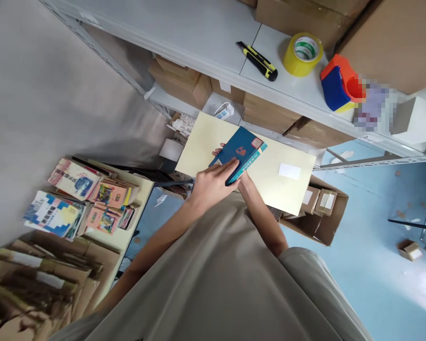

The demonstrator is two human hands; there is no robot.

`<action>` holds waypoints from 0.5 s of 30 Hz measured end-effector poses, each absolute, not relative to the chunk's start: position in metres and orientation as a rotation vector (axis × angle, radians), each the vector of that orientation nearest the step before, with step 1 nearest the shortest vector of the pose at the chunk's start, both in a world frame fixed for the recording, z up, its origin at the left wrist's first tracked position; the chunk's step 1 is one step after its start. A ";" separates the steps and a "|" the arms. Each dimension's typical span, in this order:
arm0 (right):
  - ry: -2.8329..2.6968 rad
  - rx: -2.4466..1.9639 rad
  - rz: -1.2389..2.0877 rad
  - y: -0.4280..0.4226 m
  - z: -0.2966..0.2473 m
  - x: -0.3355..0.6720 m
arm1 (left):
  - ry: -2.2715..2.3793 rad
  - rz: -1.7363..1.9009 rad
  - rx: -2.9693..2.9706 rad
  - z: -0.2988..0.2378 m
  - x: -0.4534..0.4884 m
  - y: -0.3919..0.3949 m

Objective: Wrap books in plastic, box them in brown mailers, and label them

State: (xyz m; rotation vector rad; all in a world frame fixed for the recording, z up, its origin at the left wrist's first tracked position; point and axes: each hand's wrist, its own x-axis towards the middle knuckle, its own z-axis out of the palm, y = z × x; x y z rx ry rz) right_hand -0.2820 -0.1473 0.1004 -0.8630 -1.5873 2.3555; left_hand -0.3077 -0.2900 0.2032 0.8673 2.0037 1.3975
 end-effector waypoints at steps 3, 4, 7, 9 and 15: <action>-1.591 -0.880 2.361 -0.140 0.095 -0.278 | 1.984 1.392 0.912 0.199 -0.302 -0.284; -1.584 -0.889 2.357 -0.139 0.092 -0.276 | 1.976 1.392 0.897 0.197 -0.307 -0.284; -1.508 -0.964 2.353 -0.136 0.082 -0.265 | 1.912 1.420 0.790 0.183 -0.337 -0.291; -1.443 -1.054 2.345 -0.134 0.074 -0.256 | 1.865 1.490 0.684 0.165 -0.362 -0.301; -1.478 -1.319 2.378 -0.141 0.046 -0.243 | 1.897 1.537 0.265 0.066 -0.408 -0.340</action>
